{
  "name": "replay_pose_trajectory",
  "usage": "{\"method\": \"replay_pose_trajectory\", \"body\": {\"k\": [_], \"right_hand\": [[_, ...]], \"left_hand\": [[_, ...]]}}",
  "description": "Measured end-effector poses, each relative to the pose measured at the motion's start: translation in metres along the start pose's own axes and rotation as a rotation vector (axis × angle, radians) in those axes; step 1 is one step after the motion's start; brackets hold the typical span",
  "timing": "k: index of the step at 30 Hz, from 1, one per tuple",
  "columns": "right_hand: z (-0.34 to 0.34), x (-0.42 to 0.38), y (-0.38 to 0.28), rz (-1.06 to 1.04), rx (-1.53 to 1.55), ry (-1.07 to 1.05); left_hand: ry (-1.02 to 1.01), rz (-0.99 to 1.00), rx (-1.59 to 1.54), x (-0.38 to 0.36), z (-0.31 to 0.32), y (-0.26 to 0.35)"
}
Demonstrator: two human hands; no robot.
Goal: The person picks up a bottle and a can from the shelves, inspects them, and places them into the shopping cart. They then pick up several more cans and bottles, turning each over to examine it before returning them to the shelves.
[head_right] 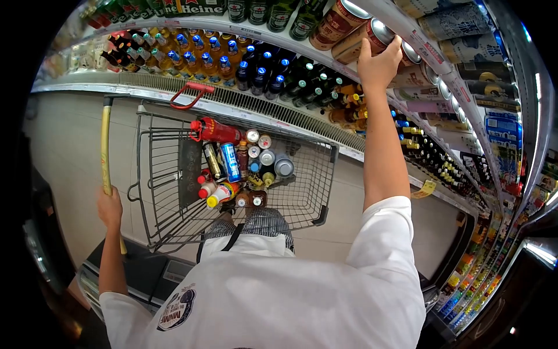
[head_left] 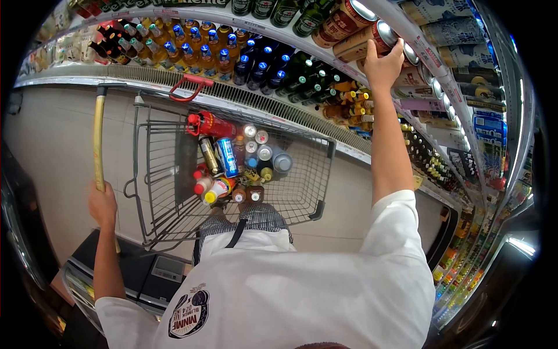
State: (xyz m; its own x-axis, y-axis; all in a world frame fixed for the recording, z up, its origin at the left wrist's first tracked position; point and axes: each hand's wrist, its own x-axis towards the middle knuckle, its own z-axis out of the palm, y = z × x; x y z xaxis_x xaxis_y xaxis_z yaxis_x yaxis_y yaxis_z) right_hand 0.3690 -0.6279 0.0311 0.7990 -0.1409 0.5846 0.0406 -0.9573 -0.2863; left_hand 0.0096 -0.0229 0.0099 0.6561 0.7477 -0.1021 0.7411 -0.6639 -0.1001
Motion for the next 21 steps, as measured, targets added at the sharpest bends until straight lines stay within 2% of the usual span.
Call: {"method": "replay_pose_trajectory", "body": {"k": [1, 2, 4, 7, 10, 12, 14, 16, 17, 18, 21], "right_hand": [[-0.003, -0.009, -0.007, 0.050, 0.027, -0.034], [-0.009, -0.016, -0.014, 0.198, 0.143, -0.136], [-0.021, -0.021, -0.024, 0.192, 0.086, -0.196], [-0.017, -0.029, -0.016, 0.183, 0.078, -0.100], [-0.004, -0.071, -0.002, 0.442, 0.442, -0.245], [-0.005, -0.130, -0.010, 0.539, 0.614, -0.497], [-0.001, -0.214, -0.003, 0.518, 0.502, -0.771], [-0.026, -0.293, -0.007, 0.525, 0.365, -1.001], [-0.042, -0.338, -0.002, 0.499, 0.355, -1.017], [-0.064, -0.369, -0.008, 0.581, 0.301, -1.104], [-0.127, -0.462, -0.002, 0.620, 0.279, -1.118]], "left_hand": [[-0.003, 0.004, -0.002, 0.000, 0.002, -0.002], [-0.008, 0.005, -0.002, 0.000, 0.002, -0.005], [0.001, 0.001, -0.007, -0.002, 0.000, -0.003], [0.012, 0.013, -0.010, -0.002, 0.001, -0.003], [0.052, 0.047, -0.041, -0.002, 0.004, -0.007], [0.057, 0.054, -0.054, -0.002, 0.004, -0.007], [0.029, 0.040, -0.047, -0.002, 0.000, -0.005], [0.009, 0.034, -0.056, -0.002, 0.001, -0.007], [-0.001, 0.032, -0.059, 0.000, 0.001, -0.008], [-0.006, 0.035, -0.064, 0.001, 0.003, -0.010], [-0.024, 0.038, -0.087, 0.004, 0.007, -0.014]]}}
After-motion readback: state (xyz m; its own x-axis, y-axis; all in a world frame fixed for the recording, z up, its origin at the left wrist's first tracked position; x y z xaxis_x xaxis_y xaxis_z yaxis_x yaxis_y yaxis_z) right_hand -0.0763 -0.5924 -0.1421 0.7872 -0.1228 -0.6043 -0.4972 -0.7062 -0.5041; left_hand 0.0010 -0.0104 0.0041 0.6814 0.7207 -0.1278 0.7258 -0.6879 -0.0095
